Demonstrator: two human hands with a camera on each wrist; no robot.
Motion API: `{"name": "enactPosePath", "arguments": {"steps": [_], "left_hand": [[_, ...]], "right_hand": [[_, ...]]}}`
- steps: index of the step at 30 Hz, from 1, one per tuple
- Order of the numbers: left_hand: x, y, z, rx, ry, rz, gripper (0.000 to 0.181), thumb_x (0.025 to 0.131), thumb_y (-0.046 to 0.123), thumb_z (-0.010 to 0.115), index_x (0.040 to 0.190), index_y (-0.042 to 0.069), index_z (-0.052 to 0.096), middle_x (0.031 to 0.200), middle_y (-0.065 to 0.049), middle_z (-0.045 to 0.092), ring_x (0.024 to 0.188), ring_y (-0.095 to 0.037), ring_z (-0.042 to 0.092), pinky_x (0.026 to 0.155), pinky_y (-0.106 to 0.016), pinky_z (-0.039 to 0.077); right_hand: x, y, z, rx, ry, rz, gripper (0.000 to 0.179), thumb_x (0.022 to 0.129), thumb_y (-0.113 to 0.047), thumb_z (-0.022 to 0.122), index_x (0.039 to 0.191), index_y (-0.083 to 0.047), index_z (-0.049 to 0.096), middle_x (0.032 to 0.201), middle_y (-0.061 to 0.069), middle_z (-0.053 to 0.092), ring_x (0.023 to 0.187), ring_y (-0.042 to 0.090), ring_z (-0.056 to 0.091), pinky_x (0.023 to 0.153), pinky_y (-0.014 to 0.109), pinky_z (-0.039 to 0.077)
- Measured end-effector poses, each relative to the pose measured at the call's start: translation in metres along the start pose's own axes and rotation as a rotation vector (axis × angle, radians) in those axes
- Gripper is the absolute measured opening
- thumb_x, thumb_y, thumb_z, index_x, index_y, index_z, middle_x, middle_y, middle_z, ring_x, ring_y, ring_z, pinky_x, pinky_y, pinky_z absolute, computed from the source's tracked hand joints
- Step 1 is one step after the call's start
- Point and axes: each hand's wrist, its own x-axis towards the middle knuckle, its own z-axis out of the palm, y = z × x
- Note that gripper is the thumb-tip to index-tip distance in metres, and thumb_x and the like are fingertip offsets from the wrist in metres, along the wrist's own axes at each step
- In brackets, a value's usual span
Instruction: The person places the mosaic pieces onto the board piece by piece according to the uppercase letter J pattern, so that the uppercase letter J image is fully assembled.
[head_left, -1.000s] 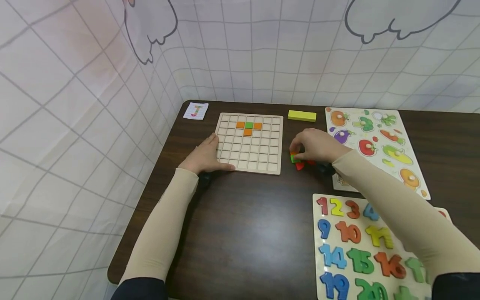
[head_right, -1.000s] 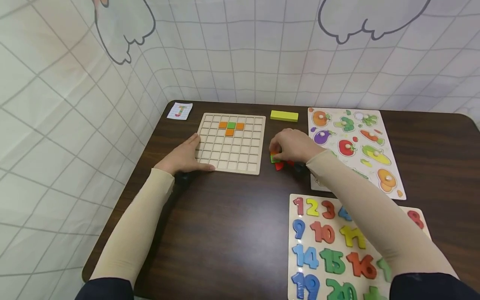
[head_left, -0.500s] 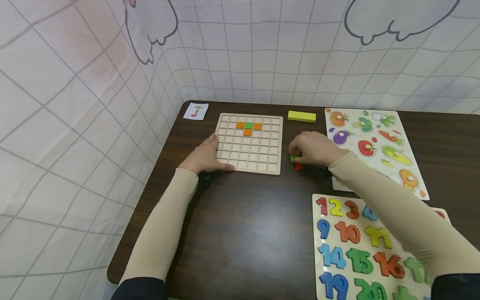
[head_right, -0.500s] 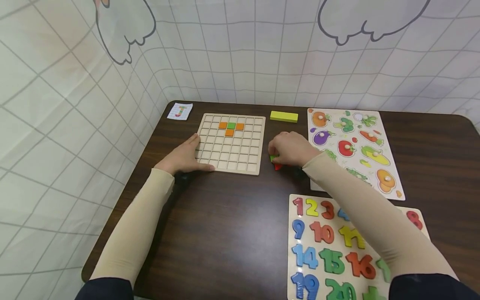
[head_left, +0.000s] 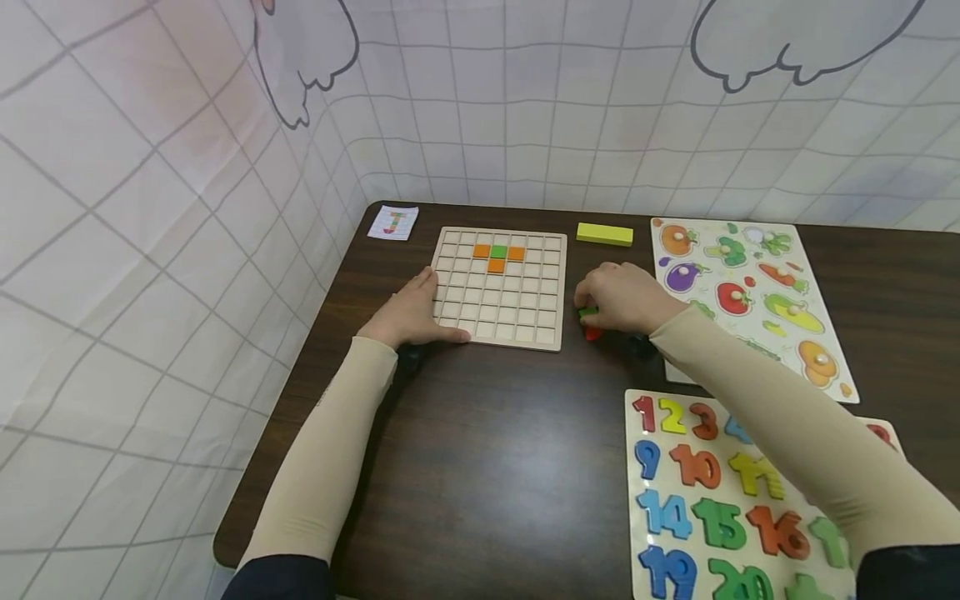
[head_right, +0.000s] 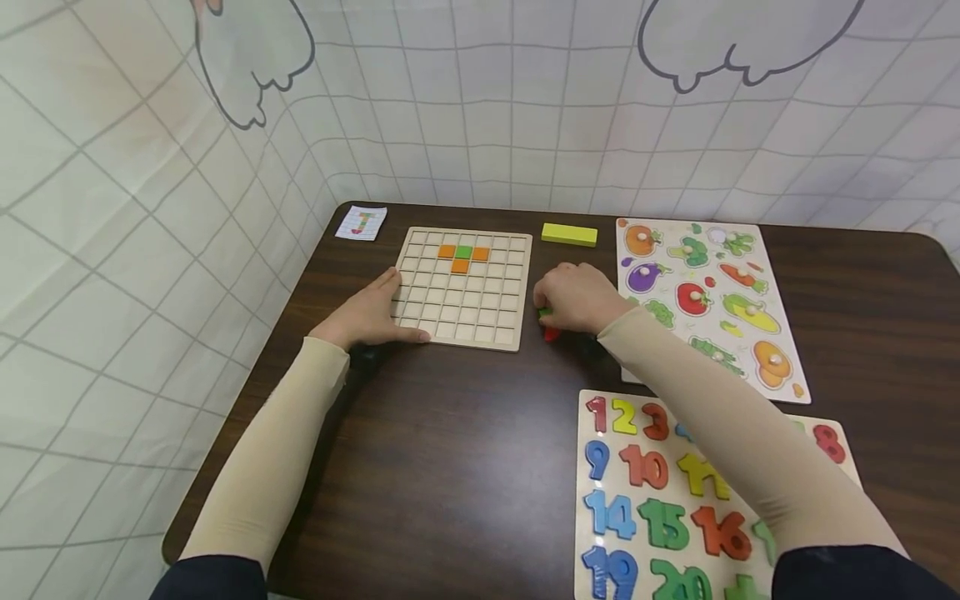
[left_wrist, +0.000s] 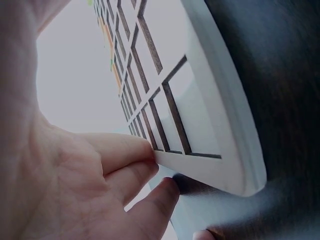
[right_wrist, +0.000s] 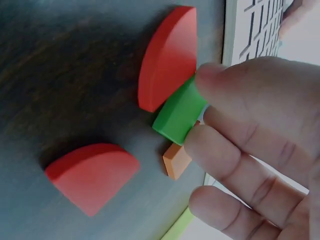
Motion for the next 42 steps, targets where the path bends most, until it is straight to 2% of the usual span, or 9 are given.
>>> {"name": "enactPosePath", "arguments": {"steps": [4,9,15,19,23,30,34,39,42], "left_hand": [[0.0,0.001,0.001,0.002,-0.002,0.003,0.13,0.077,0.065,0.082,0.165,-0.003,0.014,0.175,-0.02,0.01,0.163,-0.037,0.016,0.129,-0.054,0.028],[-0.001,0.001,0.0,-0.003,0.002,-0.001,0.13,0.077,0.065,0.082,0.165,-0.002,0.014,0.175,-0.02,0.01,0.163,-0.036,0.015,0.129,-0.054,0.027],[-0.001,0.0,-0.001,-0.002,0.002,-0.004,0.13,0.077,0.065,0.082,0.165,-0.002,0.014,0.175,-0.02,0.01,0.163,-0.037,0.015,0.129,-0.054,0.028],[-0.001,-0.001,-0.001,0.001,-0.002,-0.004,0.13,0.078,0.064,0.082,0.165,-0.003,0.013,0.175,-0.02,0.009,0.163,-0.036,0.014,0.129,-0.054,0.027],[-0.001,-0.001,0.0,0.001,-0.002,-0.005,0.13,0.078,0.065,0.081,0.165,-0.002,0.013,0.176,-0.019,0.009,0.164,-0.035,0.014,0.13,-0.054,0.026],[0.001,-0.002,0.002,0.002,-0.003,-0.006,0.13,0.078,0.067,0.081,0.166,-0.001,0.013,0.176,-0.018,0.01,0.164,-0.035,0.013,0.129,-0.057,0.026],[0.0,-0.002,0.002,-0.01,-0.001,-0.006,0.13,0.077,0.066,0.082,0.165,-0.001,0.015,0.176,-0.018,0.011,0.164,-0.033,0.013,0.13,-0.055,0.024],[-0.001,-0.001,0.0,-0.008,0.006,-0.012,0.13,0.076,0.066,0.082,0.165,-0.001,0.015,0.176,-0.017,0.011,0.164,-0.032,0.013,0.13,-0.055,0.024],[-0.001,-0.001,0.001,-0.005,0.002,-0.017,0.13,0.077,0.067,0.082,0.166,0.0,0.015,0.176,-0.016,0.011,0.164,-0.031,0.013,0.13,-0.055,0.024]], "right_hand": [[-0.001,0.004,-0.001,0.011,0.0,-0.006,0.022,0.086,-0.017,0.08,0.108,-0.011,0.081,0.109,0.008,0.079,0.105,0.028,0.067,0.096,0.051,0.056],[-0.005,0.011,0.0,0.003,0.023,-0.069,0.024,0.085,-0.008,0.08,0.109,-0.009,0.081,0.111,0.011,0.077,0.105,0.031,0.068,0.095,0.052,0.057],[-0.004,0.014,0.003,-0.022,0.075,-0.114,0.023,0.084,-0.012,0.084,0.106,-0.01,0.081,0.107,0.01,0.075,0.103,0.031,0.066,0.093,0.051,0.058],[-0.001,0.014,0.004,-0.041,0.09,-0.102,0.022,0.084,-0.016,0.084,0.105,-0.013,0.082,0.106,0.008,0.075,0.101,0.03,0.066,0.088,0.05,0.057],[0.005,0.013,0.003,-0.046,0.094,-0.052,0.021,0.084,-0.02,0.082,0.105,-0.015,0.082,0.106,0.006,0.077,0.1,0.03,0.064,0.086,0.05,0.056],[0.024,0.002,0.0,0.004,0.135,-0.024,0.018,0.085,-0.022,0.08,0.102,-0.016,0.083,0.097,0.003,0.08,0.095,0.028,0.064,0.084,0.048,0.054],[0.04,-0.011,-0.002,0.033,0.151,-0.03,0.02,0.085,-0.024,0.082,0.102,-0.015,0.083,0.099,0.002,0.081,0.097,0.028,0.065,0.089,0.048,0.054],[0.06,-0.028,-0.005,0.054,0.155,-0.033,0.023,0.087,-0.023,0.08,0.108,-0.014,0.083,0.104,0.005,0.081,0.103,0.031,0.064,0.087,0.048,0.056],[0.071,-0.037,-0.005,0.077,0.144,-0.038,0.025,0.088,-0.022,0.079,0.111,-0.013,0.083,0.106,0.006,0.082,0.107,0.031,0.066,0.095,0.049,0.055]]}}
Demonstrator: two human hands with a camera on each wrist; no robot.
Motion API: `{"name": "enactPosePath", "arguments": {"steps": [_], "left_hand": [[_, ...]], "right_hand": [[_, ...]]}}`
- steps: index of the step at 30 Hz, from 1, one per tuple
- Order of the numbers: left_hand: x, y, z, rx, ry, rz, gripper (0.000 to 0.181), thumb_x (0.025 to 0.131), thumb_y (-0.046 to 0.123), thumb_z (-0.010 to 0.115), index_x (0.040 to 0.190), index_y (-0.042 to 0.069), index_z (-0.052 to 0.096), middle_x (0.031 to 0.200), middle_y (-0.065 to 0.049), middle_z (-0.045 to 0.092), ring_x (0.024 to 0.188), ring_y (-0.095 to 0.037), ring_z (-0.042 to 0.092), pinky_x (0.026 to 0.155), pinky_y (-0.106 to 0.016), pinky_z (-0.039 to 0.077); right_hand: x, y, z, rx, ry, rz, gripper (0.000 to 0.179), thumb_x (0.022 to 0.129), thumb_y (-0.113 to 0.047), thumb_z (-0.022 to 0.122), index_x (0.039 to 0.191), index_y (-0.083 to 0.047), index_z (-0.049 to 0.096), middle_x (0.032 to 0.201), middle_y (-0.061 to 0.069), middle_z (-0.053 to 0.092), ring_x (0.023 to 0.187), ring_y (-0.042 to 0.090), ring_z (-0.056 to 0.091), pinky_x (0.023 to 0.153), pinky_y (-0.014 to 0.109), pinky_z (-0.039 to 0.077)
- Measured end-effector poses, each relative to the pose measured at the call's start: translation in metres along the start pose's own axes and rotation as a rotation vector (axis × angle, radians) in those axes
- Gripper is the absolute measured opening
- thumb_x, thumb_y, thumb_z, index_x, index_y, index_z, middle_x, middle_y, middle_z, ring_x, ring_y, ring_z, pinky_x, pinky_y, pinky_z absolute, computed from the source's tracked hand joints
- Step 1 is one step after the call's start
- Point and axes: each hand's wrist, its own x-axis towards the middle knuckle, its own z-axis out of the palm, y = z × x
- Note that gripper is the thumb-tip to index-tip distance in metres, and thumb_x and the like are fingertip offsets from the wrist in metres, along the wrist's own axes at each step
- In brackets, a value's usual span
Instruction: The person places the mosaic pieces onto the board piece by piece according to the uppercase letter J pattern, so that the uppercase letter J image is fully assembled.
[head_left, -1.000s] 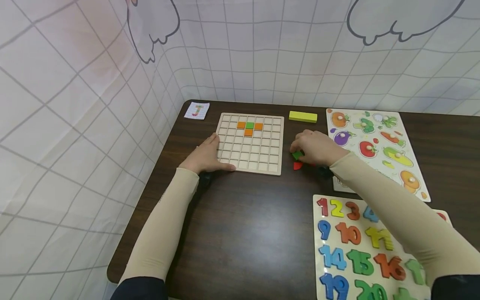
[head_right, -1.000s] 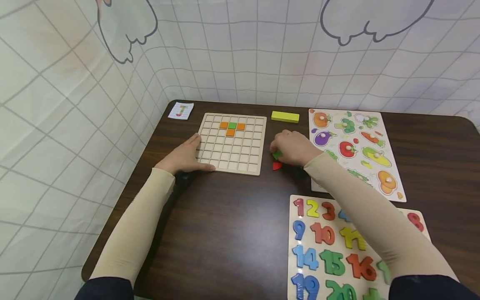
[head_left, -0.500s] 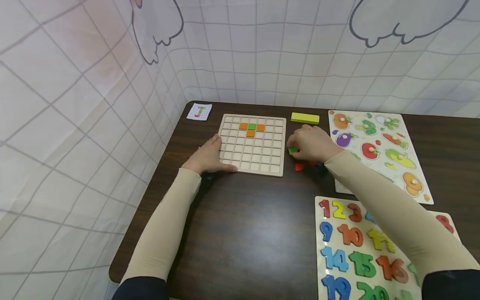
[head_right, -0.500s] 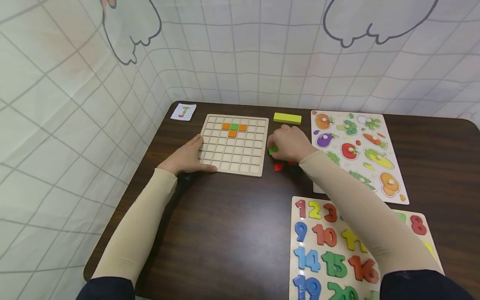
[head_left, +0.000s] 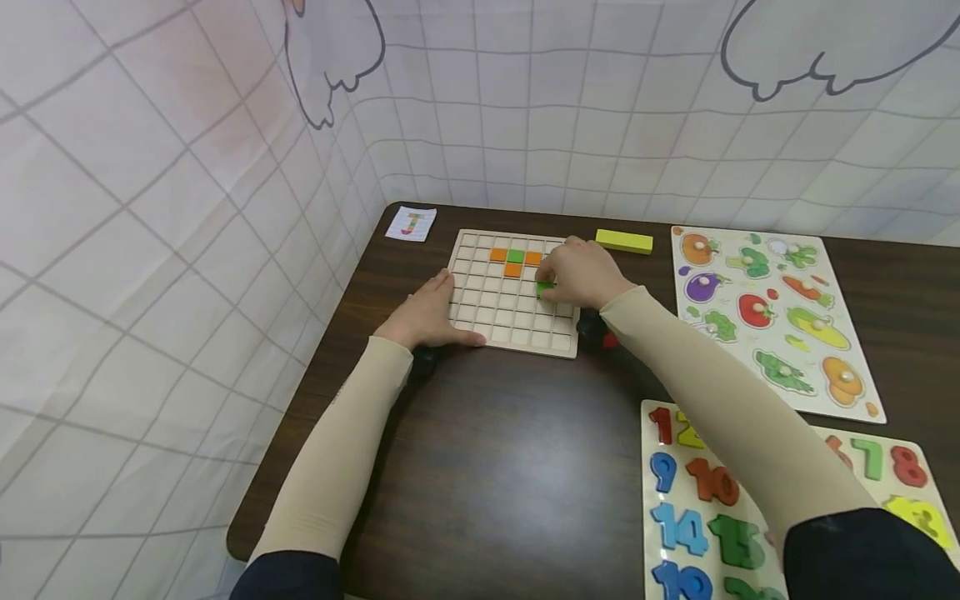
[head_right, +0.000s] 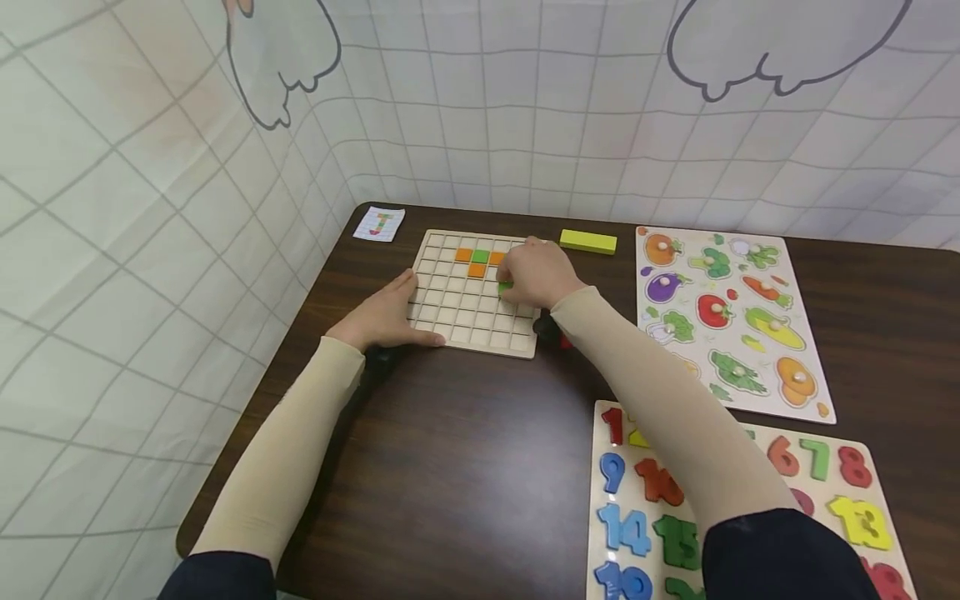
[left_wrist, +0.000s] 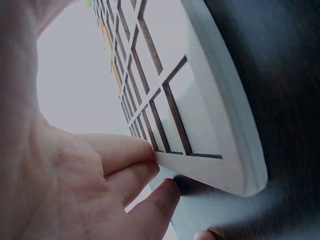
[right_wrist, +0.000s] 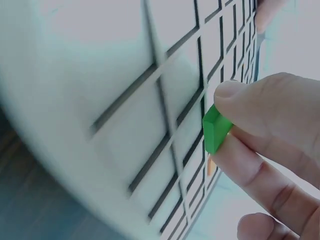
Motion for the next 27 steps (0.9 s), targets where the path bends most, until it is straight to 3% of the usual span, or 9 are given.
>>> {"name": "enactPosePath", "arguments": {"steps": [4,10,22,27], "left_hand": [[0.001,-0.001,-0.001,0.0,-0.005,-0.003,0.131,0.077,0.068,0.081,0.166,0.0,0.014,0.176,-0.015,0.01,0.165,-0.03,0.012,0.131,-0.055,0.023],[0.0,-0.001,-0.001,0.001,-0.008,0.0,0.131,0.077,0.069,0.081,0.166,0.0,0.013,0.176,-0.015,0.009,0.165,-0.031,0.011,0.13,-0.057,0.023],[0.001,-0.001,-0.001,0.01,-0.015,-0.002,0.133,0.077,0.07,0.08,0.166,0.001,0.01,0.176,-0.016,0.007,0.164,-0.033,0.013,0.129,-0.058,0.024],[0.0,-0.001,-0.001,0.009,-0.007,0.001,0.132,0.077,0.069,0.08,0.166,0.0,0.011,0.176,-0.016,0.008,0.164,-0.033,0.014,0.128,-0.06,0.025]], "right_hand": [[0.014,-0.01,0.005,0.027,-0.017,0.003,0.022,0.089,-0.02,0.077,0.109,-0.014,0.084,0.106,0.004,0.082,0.109,0.03,0.066,0.108,0.053,0.048],[0.032,-0.021,0.013,0.001,-0.033,0.004,0.025,0.092,-0.024,0.077,0.115,-0.014,0.082,0.114,0.004,0.08,0.112,0.031,0.064,0.102,0.048,0.052],[0.039,-0.027,0.018,0.042,-0.027,0.016,0.024,0.092,-0.028,0.081,0.114,-0.019,0.083,0.116,0.0,0.08,0.116,0.03,0.063,0.102,0.049,0.052],[0.042,-0.027,0.021,0.046,-0.022,0.011,0.022,0.093,-0.028,0.08,0.112,-0.019,0.083,0.112,0.001,0.081,0.115,0.027,0.069,0.112,0.047,0.049]]}}
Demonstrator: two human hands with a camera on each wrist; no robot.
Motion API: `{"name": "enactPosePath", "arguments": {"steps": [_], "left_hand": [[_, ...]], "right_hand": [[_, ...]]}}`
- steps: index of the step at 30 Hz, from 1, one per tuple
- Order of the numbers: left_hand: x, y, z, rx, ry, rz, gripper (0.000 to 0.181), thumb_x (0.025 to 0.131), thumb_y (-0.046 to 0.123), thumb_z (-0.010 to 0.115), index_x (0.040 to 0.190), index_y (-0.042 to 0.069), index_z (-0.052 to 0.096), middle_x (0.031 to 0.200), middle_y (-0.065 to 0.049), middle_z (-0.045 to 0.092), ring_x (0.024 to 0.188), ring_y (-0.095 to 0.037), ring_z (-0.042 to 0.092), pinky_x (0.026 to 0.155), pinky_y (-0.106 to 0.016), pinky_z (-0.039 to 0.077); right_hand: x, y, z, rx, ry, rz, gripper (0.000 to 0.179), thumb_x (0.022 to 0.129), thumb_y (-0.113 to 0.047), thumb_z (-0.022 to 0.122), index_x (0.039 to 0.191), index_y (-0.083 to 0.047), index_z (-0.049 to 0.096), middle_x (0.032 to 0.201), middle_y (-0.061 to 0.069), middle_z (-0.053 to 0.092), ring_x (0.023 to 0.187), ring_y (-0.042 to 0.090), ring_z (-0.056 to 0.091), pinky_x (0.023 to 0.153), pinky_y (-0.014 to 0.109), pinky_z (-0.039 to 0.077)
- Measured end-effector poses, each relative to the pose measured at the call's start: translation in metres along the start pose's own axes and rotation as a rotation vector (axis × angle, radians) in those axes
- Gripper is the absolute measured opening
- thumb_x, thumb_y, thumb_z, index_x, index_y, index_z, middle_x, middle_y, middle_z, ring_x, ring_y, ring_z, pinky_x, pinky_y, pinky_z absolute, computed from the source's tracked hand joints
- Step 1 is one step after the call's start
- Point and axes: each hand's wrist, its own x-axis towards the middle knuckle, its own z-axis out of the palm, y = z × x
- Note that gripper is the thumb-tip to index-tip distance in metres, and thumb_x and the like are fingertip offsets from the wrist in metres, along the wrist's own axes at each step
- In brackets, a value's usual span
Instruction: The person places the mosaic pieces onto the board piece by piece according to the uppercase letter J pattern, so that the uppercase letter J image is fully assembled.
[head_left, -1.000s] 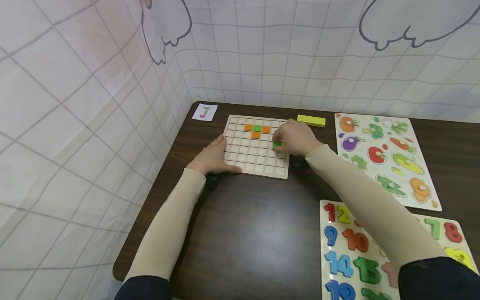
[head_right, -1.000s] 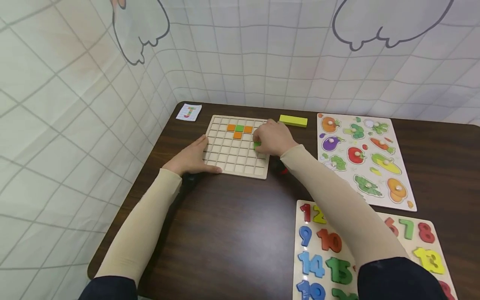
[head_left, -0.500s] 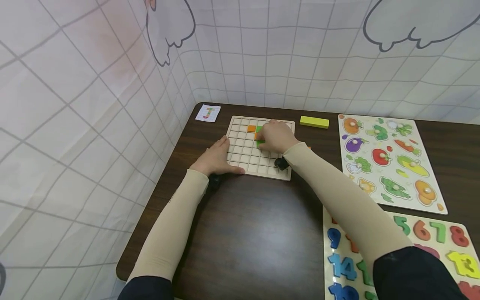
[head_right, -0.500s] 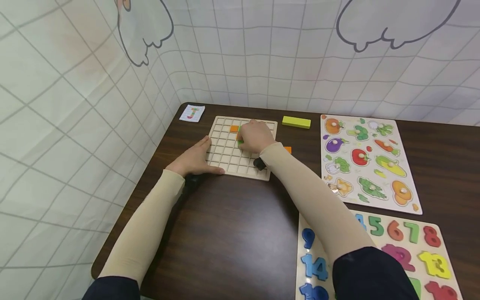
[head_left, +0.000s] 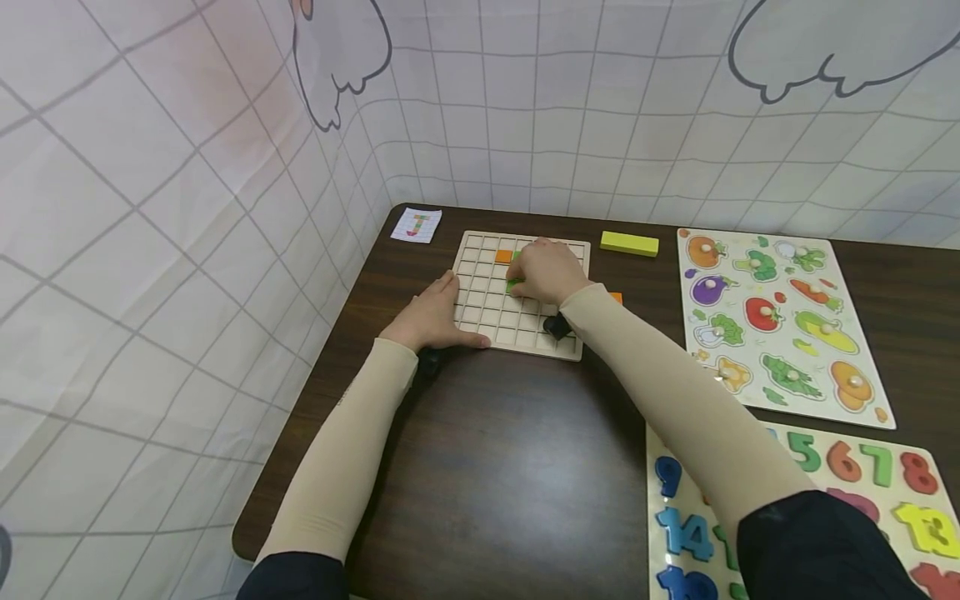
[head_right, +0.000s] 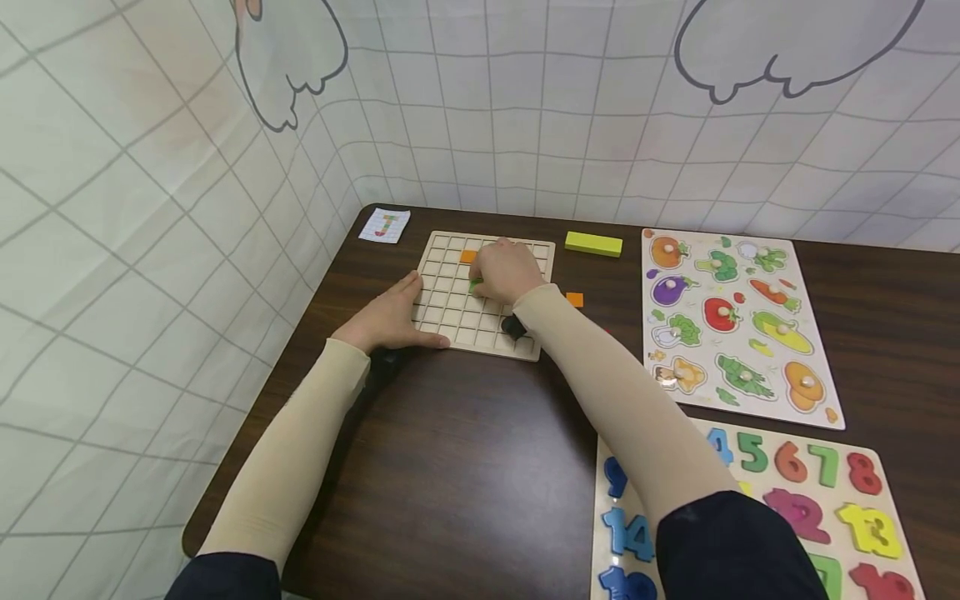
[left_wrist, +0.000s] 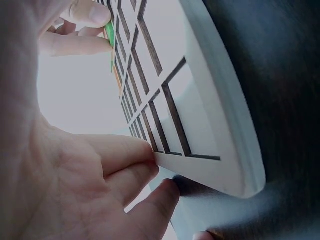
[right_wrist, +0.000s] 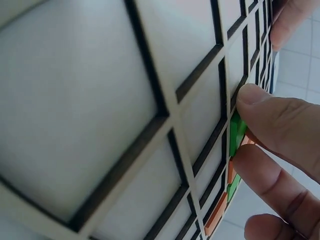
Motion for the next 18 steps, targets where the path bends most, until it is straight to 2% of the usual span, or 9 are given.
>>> {"name": "enactPosePath", "arguments": {"steps": [2,4,9,14,18], "left_hand": [[0.0,0.0,0.0,0.003,0.001,-0.001,0.132,0.078,0.069,0.08,0.166,0.0,0.011,0.176,-0.016,0.008,0.164,-0.034,0.014,0.128,-0.06,0.026],[0.0,0.001,0.001,0.003,-0.002,-0.002,0.132,0.078,0.069,0.08,0.166,0.0,0.012,0.176,-0.017,0.008,0.164,-0.034,0.014,0.128,-0.061,0.026],[0.001,0.001,0.002,0.004,-0.009,-0.005,0.132,0.077,0.07,0.08,0.166,0.0,0.011,0.176,-0.017,0.008,0.164,-0.033,0.013,0.129,-0.06,0.025],[0.002,0.001,0.002,0.007,-0.005,-0.003,0.131,0.077,0.069,0.08,0.166,0.0,0.012,0.176,-0.017,0.009,0.164,-0.032,0.013,0.129,-0.058,0.025],[0.001,0.0,0.002,0.007,0.008,-0.001,0.13,0.077,0.067,0.081,0.166,0.0,0.013,0.176,-0.017,0.01,0.164,-0.032,0.013,0.129,-0.058,0.025]], "right_hand": [[0.0,0.001,0.0,0.006,-0.007,0.008,0.023,0.093,-0.029,0.08,0.113,-0.019,0.082,0.111,0.001,0.081,0.115,0.026,0.07,0.117,0.047,0.046],[0.0,0.002,0.0,0.018,-0.016,0.018,0.024,0.093,-0.03,0.08,0.114,-0.019,0.082,0.112,0.001,0.081,0.113,0.025,0.071,0.116,0.047,0.047],[-0.005,0.008,-0.002,0.073,-0.016,0.048,0.022,0.094,-0.029,0.077,0.114,-0.019,0.081,0.112,0.002,0.079,0.109,0.023,0.071,0.096,0.044,0.057],[-0.018,0.017,-0.011,0.107,0.01,0.071,0.022,0.097,-0.025,0.073,0.115,-0.017,0.081,0.116,0.004,0.079,0.11,0.027,0.069,0.096,0.047,0.056],[-0.031,0.028,-0.02,0.086,0.017,0.081,0.022,0.097,-0.026,0.074,0.115,-0.015,0.081,0.117,0.006,0.079,0.108,0.028,0.07,0.092,0.047,0.058]]}}
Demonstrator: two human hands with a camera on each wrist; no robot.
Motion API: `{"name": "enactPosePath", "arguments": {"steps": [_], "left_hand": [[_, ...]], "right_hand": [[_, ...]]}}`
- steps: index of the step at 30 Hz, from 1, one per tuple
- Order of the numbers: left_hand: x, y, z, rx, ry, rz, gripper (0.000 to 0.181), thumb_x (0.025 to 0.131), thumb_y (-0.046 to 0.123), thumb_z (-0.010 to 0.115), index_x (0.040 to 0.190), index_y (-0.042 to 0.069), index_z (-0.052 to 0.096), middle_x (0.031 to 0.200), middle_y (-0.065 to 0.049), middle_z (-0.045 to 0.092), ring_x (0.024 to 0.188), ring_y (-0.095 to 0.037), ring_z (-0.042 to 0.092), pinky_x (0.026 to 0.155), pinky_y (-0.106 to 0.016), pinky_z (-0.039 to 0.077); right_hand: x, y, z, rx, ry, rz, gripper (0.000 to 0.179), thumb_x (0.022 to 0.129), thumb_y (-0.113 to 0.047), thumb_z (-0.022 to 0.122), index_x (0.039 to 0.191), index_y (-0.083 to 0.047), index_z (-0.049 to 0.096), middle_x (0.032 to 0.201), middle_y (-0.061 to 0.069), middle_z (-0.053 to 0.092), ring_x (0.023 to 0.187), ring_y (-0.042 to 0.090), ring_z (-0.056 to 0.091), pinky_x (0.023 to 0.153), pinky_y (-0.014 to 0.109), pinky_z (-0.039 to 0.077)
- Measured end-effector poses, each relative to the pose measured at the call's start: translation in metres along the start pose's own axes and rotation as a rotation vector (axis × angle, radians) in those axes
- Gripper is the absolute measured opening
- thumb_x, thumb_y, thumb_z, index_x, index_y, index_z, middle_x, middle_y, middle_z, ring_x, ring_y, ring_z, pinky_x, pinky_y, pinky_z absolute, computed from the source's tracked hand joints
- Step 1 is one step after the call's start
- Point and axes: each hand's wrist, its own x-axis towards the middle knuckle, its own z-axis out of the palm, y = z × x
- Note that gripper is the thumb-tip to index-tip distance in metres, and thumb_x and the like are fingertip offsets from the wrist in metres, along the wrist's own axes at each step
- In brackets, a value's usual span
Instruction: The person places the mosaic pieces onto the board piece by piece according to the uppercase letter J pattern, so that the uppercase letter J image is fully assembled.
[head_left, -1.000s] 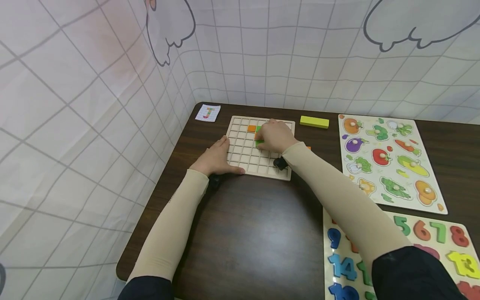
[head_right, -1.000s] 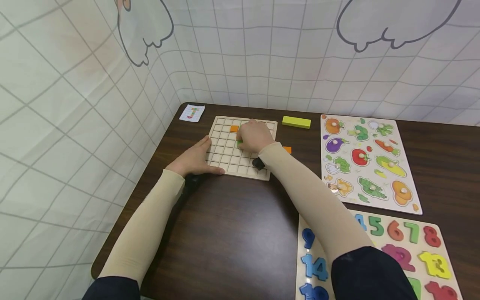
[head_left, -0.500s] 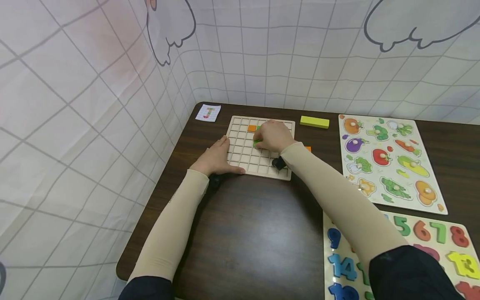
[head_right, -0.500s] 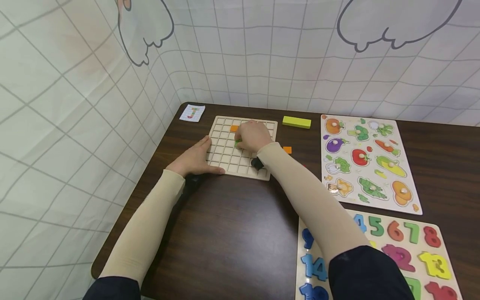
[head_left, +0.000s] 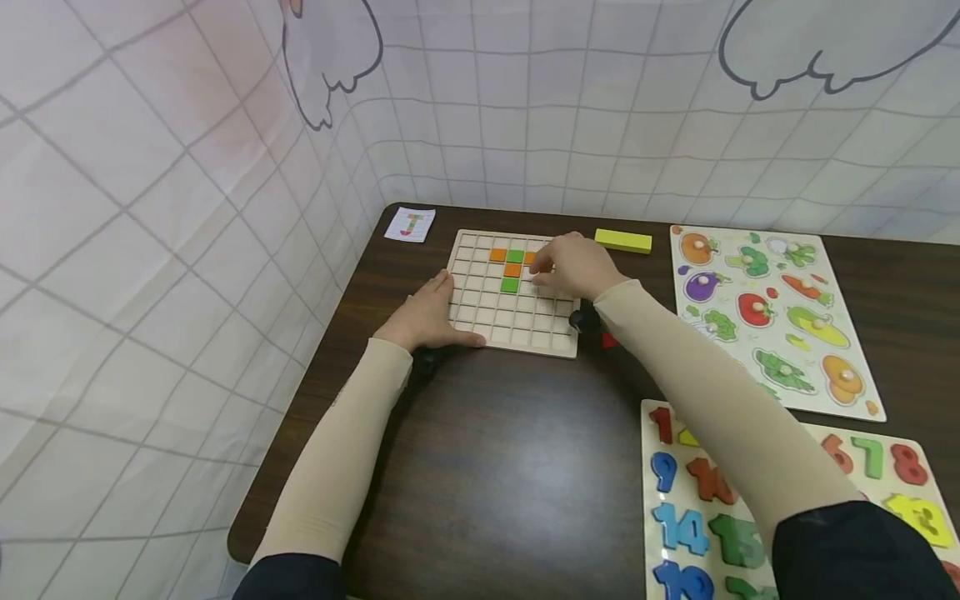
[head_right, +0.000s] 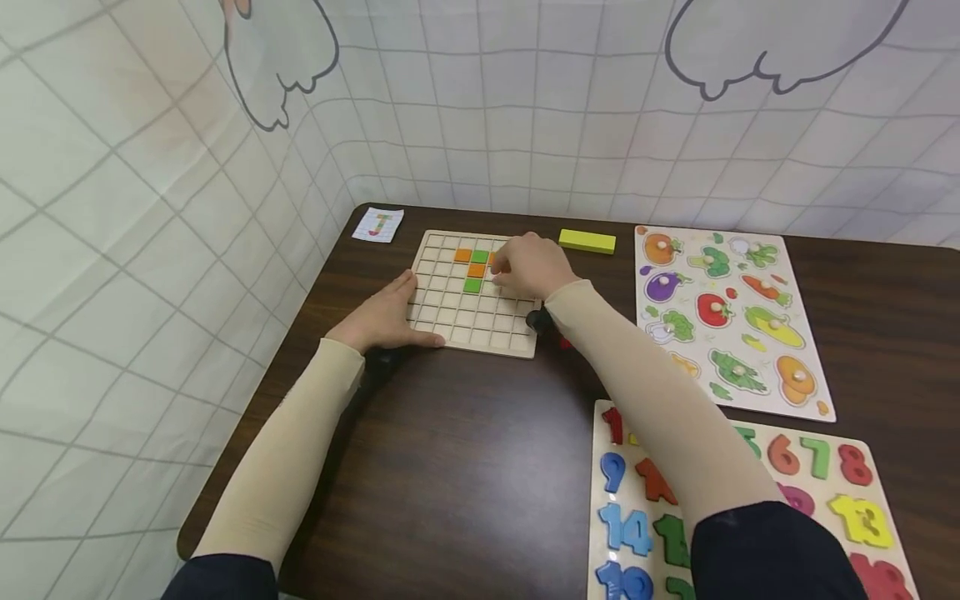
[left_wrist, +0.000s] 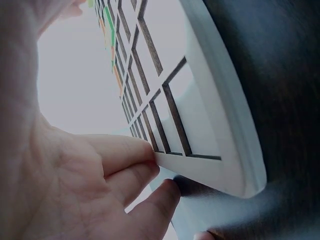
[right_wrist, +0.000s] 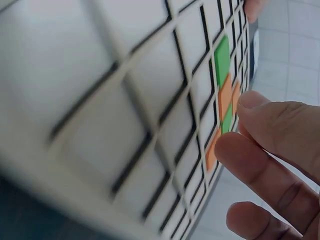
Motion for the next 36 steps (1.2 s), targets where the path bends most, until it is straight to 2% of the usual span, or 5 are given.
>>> {"name": "enactPosePath", "arguments": {"steps": [9,16,20,27,36], "left_hand": [[-0.002,0.0,-0.002,-0.011,0.007,0.003,0.13,0.076,0.065,0.083,0.165,-0.001,0.014,0.176,-0.018,0.011,0.164,-0.034,0.015,0.129,-0.056,0.026],[-0.001,0.0,-0.002,-0.014,0.009,0.011,0.13,0.077,0.064,0.082,0.165,-0.002,0.014,0.175,-0.02,0.01,0.163,-0.037,0.016,0.129,-0.055,0.028],[-0.001,0.001,-0.001,-0.016,0.004,0.016,0.131,0.077,0.065,0.082,0.165,-0.003,0.013,0.175,-0.02,0.009,0.163,-0.038,0.016,0.128,-0.055,0.029],[-0.001,0.0,-0.002,-0.004,0.005,0.008,0.132,0.076,0.065,0.082,0.165,-0.003,0.013,0.175,-0.02,0.009,0.163,-0.038,0.016,0.129,-0.053,0.03],[0.0,0.001,-0.001,-0.009,0.006,0.022,0.131,0.076,0.065,0.082,0.165,-0.001,0.013,0.176,-0.018,0.01,0.163,-0.035,0.015,0.129,-0.052,0.029]], "right_hand": [[-0.028,0.036,-0.017,-0.035,-0.036,0.0,0.017,0.096,-0.021,0.075,0.108,-0.01,0.082,0.109,0.009,0.08,0.094,0.024,0.073,0.086,0.046,0.06],[-0.044,0.056,-0.02,-0.09,-0.081,0.036,0.025,0.092,-0.025,0.079,0.113,-0.01,0.08,0.108,0.009,0.08,0.1,0.027,0.073,0.091,0.05,0.059],[-0.053,0.066,-0.02,-0.12,-0.095,0.023,0.03,0.089,-0.027,0.081,0.114,-0.009,0.08,0.11,0.009,0.08,0.102,0.027,0.073,0.094,0.05,0.058],[-0.061,0.071,-0.021,-0.133,-0.099,0.003,0.027,0.089,-0.02,0.08,0.114,-0.009,0.08,0.109,0.01,0.079,0.102,0.027,0.072,0.095,0.05,0.057],[-0.065,0.072,-0.023,-0.175,-0.084,0.028,0.029,0.087,-0.026,0.082,0.111,-0.009,0.081,0.103,0.008,0.079,0.1,0.028,0.068,0.092,0.05,0.056]]}}
